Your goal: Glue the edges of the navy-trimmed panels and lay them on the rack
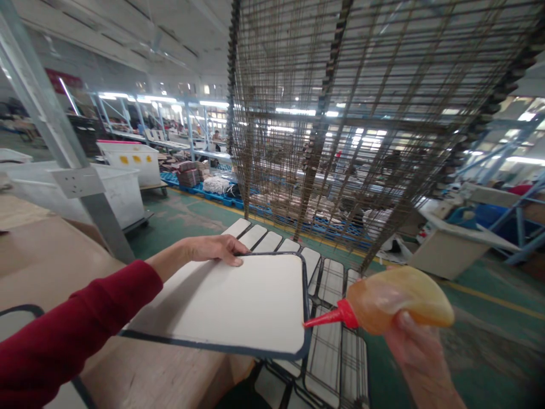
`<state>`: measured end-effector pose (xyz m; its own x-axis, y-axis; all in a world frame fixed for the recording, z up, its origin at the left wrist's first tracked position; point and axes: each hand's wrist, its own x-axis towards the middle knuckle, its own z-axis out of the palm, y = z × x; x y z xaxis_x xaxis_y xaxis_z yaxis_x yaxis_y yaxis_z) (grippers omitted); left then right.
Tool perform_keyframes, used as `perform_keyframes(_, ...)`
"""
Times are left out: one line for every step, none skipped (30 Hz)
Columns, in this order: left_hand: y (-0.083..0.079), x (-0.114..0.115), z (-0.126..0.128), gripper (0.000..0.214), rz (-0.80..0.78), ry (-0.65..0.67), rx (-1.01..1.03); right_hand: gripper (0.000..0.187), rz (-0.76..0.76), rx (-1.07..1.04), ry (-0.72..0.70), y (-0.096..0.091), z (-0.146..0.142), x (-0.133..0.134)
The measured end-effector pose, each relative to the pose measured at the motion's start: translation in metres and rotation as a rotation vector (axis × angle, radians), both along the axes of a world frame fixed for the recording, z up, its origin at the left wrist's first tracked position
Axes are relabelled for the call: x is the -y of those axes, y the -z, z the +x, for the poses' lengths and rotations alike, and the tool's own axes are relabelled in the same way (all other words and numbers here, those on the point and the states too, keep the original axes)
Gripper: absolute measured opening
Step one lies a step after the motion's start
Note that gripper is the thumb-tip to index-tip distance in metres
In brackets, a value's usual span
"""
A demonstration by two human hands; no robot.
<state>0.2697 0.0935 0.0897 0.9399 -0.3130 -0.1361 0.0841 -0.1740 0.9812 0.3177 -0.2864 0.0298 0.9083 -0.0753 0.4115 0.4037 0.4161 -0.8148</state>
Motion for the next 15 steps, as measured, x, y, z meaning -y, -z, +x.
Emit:
perform_keyframes(0.001,0.0,-0.001,0.039,0.01,0.015,-0.033,0.073,-0.008,-0.003,0.011,0.0,0.0,-0.001)
perform_keyframes(0.001,0.0,-0.001,0.038,0.02,0.037,-0.067,0.073,-0.013,-0.011,0.025,0.0,-0.001,-0.001)
perform_keyframes(0.002,0.001,-0.002,0.038,0.026,0.061,-0.095,0.072,-0.015,-0.02,0.043,0.0,-0.001,-0.002)
perform_keyframes(0.002,0.001,-0.003,0.038,0.026,0.08,-0.113,0.071,-0.018,-0.03,0.06,0.0,-0.001,-0.002)
perform_keyframes(0.002,0.002,-0.003,0.038,0.025,0.093,-0.125,0.07,-0.014,-0.034,0.08,0.0,-0.001,-0.003)
perform_keyframes(0.002,0.003,-0.005,0.038,0.022,0.096,-0.131,0.07,-0.007,-0.036,0.096,0.0,-0.001,-0.003)
perform_keyframes(0.002,0.004,-0.006,0.038,0.016,0.089,-0.132,0.069,0.001,-0.037,0.108,0.001,-0.001,-0.003)
perform_keyframes(0.002,0.004,-0.007,0.038,0.008,0.075,-0.132,0.068,0.009,-0.038,0.115,0.002,-0.001,-0.003)
perform_keyframes(0.002,0.005,-0.008,0.038,-0.002,0.059,-0.132,0.067,0.018,-0.037,0.12,0.003,0.0,-0.003)
perform_keyframes(0.003,0.004,-0.009,0.038,-0.011,0.047,-0.132,0.066,0.03,-0.033,0.126,0.004,0.0,-0.003)
perform_keyframes(0.004,0.004,-0.009,0.038,-0.018,0.039,-0.132,0.064,0.037,-0.026,0.13,0.006,0.001,-0.003)
perform_keyframes(0.005,0.002,-0.01,0.039,-0.021,0.037,-0.13,0.063,0.041,-0.016,0.131,0.007,0.002,-0.003)
perform_keyframes(0.006,0.001,-0.01,0.038,-0.022,0.04,-0.128,0.062,0.046,-0.003,0.133,0.008,0.002,-0.003)
perform_keyframes(0.008,-0.001,-0.01,0.038,-0.021,0.044,-0.124,0.06,0.049,0.008,0.134,0.01,0.002,-0.004)
perform_keyframes(0.01,-0.003,-0.009,0.038,-0.02,0.05,-0.12,0.057,0.056,0.016,0.137,0.01,0.003,-0.004)
